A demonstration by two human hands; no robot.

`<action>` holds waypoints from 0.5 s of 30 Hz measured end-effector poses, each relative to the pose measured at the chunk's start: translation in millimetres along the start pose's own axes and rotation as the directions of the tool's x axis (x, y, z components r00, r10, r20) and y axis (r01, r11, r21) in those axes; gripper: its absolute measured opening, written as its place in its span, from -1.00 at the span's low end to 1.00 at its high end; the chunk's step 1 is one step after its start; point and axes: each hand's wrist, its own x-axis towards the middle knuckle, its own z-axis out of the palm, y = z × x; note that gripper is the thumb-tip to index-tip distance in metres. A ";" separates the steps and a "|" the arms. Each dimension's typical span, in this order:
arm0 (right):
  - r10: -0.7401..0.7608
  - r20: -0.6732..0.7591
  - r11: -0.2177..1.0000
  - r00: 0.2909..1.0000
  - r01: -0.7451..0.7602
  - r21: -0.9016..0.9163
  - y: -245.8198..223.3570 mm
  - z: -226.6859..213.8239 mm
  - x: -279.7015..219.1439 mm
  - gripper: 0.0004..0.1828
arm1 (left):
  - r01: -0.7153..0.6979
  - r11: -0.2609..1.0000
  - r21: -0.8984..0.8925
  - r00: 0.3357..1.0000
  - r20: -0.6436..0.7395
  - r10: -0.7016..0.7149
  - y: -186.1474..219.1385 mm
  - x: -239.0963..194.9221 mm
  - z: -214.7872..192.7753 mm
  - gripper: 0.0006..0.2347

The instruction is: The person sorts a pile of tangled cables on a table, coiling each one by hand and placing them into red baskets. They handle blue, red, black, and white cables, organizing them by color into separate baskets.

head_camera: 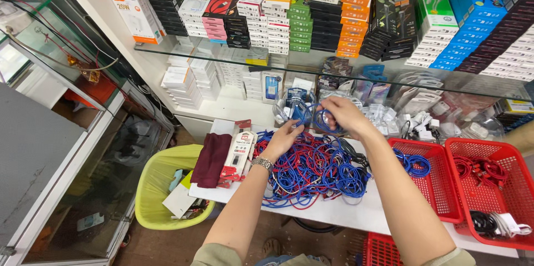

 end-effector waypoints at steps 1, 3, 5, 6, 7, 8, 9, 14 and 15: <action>-0.047 -0.023 0.998 0.999 0.048 0.049 -9.6 -10.3 -4.1 -0.69 | 0.022 1.000 -0.018 0.999 0.025 -0.021 5.0 -1.9 -1.8 -0.51; -0.085 -0.131 0.986 0.988 0.102 0.129 -22.0 -29.3 -10.4 -0.73 | 0.065 0.997 -0.051 0.995 0.077 -0.061 14.1 -4.1 -11.6 -0.47; -0.095 -0.224 0.964 0.970 0.145 0.222 -25.5 -52.1 -18.4 -0.74 | 0.110 0.992 -0.063 0.988 0.120 -0.102 19.2 -7.3 -24.3 -0.52; -0.112 -0.236 0.942 0.965 0.179 0.285 -25.5 -66.3 -23.5 -0.71 | 0.132 0.989 -0.068 0.982 0.142 -0.121 20.2 -9.0 -30.1 -0.53; -0.129 -0.250 0.914 0.960 0.213 0.344 -24.4 -76.3 -25.8 -0.69 | 0.038 0.999 -0.039 0.982 0.185 -0.030 21.0 -10.0 -35.0 -0.58; -0.127 -0.276 0.906 0.953 0.225 0.359 -21.1 -82.1 -26.3 -0.69 | -0.058 0.998 -0.013 0.971 0.230 0.059 21.9 -9.4 -39.0 -0.63; -0.125 -0.301 0.897 0.945 0.237 0.372 -16.8 -87.9 -26.9 -0.70 | -0.153 0.988 0.007 0.950 0.278 0.145 22.3 -8.2 -40.1 -0.68; -0.119 -0.302 0.937 0.946 0.208 0.280 8.9 -93.2 -13.2 -0.68 | -0.084 0.994 -0.071 0.978 0.185 0.096 23.3 -0.5 -37.7 -0.76; -0.115 -0.303 0.944 0.946 0.200 0.264 15.1 -93.6 -10.8 -0.67 | -0.026 0.979 -0.200 0.983 0.173 0.062 24.1 0.0 -35.7 -0.77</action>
